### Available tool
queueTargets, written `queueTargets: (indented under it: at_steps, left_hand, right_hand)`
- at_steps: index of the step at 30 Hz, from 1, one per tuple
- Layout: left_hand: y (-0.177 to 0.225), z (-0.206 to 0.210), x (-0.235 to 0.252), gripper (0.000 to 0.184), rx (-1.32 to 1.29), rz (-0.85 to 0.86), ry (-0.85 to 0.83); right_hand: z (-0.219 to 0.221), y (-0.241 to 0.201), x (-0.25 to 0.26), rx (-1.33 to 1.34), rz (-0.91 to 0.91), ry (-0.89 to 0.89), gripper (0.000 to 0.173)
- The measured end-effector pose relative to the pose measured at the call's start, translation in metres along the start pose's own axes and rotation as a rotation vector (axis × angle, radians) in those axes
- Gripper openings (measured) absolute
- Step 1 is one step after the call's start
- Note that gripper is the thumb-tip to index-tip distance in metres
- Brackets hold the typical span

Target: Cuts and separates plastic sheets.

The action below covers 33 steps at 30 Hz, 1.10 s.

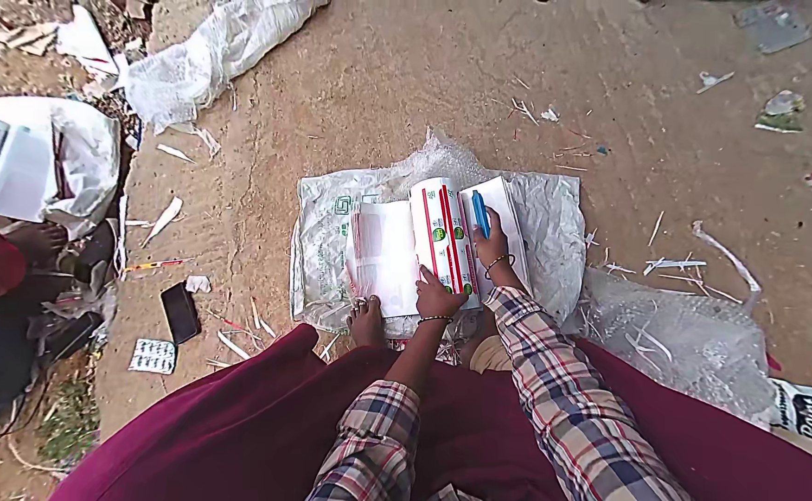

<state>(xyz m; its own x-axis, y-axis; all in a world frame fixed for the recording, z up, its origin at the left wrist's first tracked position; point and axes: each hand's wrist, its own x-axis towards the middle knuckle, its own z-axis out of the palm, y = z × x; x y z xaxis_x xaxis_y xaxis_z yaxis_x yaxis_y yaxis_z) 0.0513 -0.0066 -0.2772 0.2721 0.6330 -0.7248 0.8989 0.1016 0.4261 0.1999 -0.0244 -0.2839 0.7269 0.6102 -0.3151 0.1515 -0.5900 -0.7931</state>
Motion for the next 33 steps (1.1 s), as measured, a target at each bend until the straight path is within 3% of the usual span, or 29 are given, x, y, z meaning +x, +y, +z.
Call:
queueTargets:
  at_steps: [3, 6, 12, 16, 19, 24, 33]
  left_hand:
    - [0.006, -0.002, -0.002, 0.13, 0.05, -0.014, -0.007]
    - [0.003, -0.007, -0.002, 0.117, 0.059, 0.005, -0.001]
    - [-0.008, -0.005, -0.001, 0.092, 0.066, 0.057, 0.025]
    - [-0.026, 0.029, -0.008, 0.065, 0.037, 0.25, 0.288]
    - [-0.04, 0.051, -0.007, 0.061, 0.083, 0.4, 0.44]
    - [-0.041, 0.043, -0.009, 0.043, 0.179, 0.438, 0.378]
    - [-0.04, 0.019, -0.014, 0.045, 0.16, 0.406, 0.191]
  right_hand:
    - [0.018, -0.029, 0.04, 0.0, 0.01, -0.11, 0.053]
    - [0.031, -0.049, 0.063, -0.048, 0.002, -0.13, 0.054]
    - [0.045, -0.062, 0.063, -0.267, -0.002, -0.103, 0.057]
    - [0.05, -0.063, 0.055, -0.327, -0.008, -0.087, 0.058]
    - [0.049, -0.066, 0.057, -0.275, 0.013, -0.106, 0.058]
    - [0.036, -0.097, 0.057, -0.365, 0.064, -0.163, 0.06]
    - [0.014, -0.131, 0.057, -0.585, 0.059, -0.326, 0.047]
